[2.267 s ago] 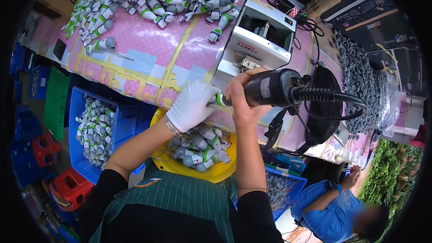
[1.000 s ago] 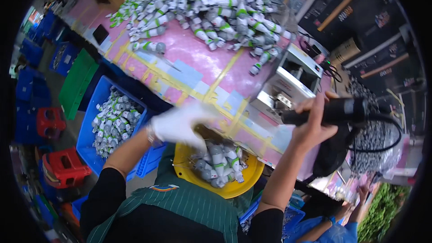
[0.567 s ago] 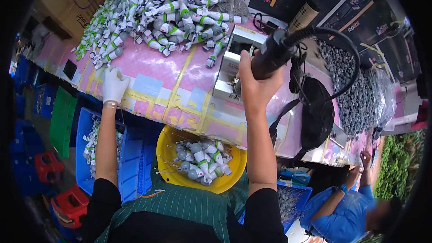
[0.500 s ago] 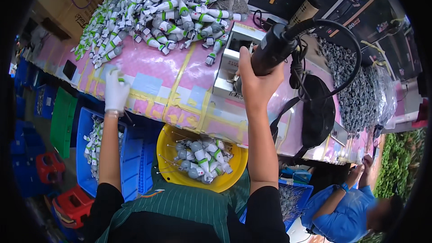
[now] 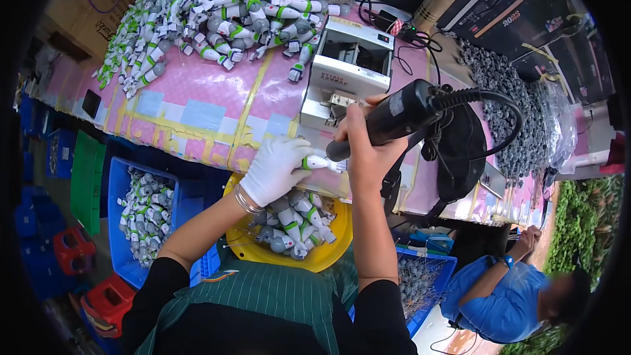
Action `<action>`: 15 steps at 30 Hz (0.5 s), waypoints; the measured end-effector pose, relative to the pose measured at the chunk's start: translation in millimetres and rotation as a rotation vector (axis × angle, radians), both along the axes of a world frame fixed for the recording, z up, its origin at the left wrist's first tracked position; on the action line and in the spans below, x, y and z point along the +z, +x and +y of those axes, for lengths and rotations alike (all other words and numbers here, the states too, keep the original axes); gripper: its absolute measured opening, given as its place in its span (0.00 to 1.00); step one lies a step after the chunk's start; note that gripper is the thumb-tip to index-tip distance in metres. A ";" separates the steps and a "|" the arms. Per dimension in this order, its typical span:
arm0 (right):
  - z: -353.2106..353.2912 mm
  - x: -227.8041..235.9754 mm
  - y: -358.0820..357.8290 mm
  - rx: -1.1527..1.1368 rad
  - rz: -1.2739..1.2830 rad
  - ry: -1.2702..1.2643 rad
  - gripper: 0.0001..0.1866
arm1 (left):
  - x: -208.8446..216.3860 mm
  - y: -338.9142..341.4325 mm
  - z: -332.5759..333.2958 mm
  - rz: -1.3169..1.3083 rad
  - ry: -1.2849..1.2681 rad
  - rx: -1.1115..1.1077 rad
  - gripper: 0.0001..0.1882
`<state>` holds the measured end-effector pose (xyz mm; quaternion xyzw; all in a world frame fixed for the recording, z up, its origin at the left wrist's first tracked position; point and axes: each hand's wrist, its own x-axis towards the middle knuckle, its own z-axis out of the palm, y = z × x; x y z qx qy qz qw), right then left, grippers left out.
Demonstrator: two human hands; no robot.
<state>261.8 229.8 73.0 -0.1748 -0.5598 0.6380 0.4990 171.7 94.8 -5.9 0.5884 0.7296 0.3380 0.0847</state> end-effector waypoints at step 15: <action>-10.6 -14.1 -7.8 0.087 -0.029 0.007 0.10 | 0.4 -2.5 5.1 -0.087 -0.061 0.045 0.16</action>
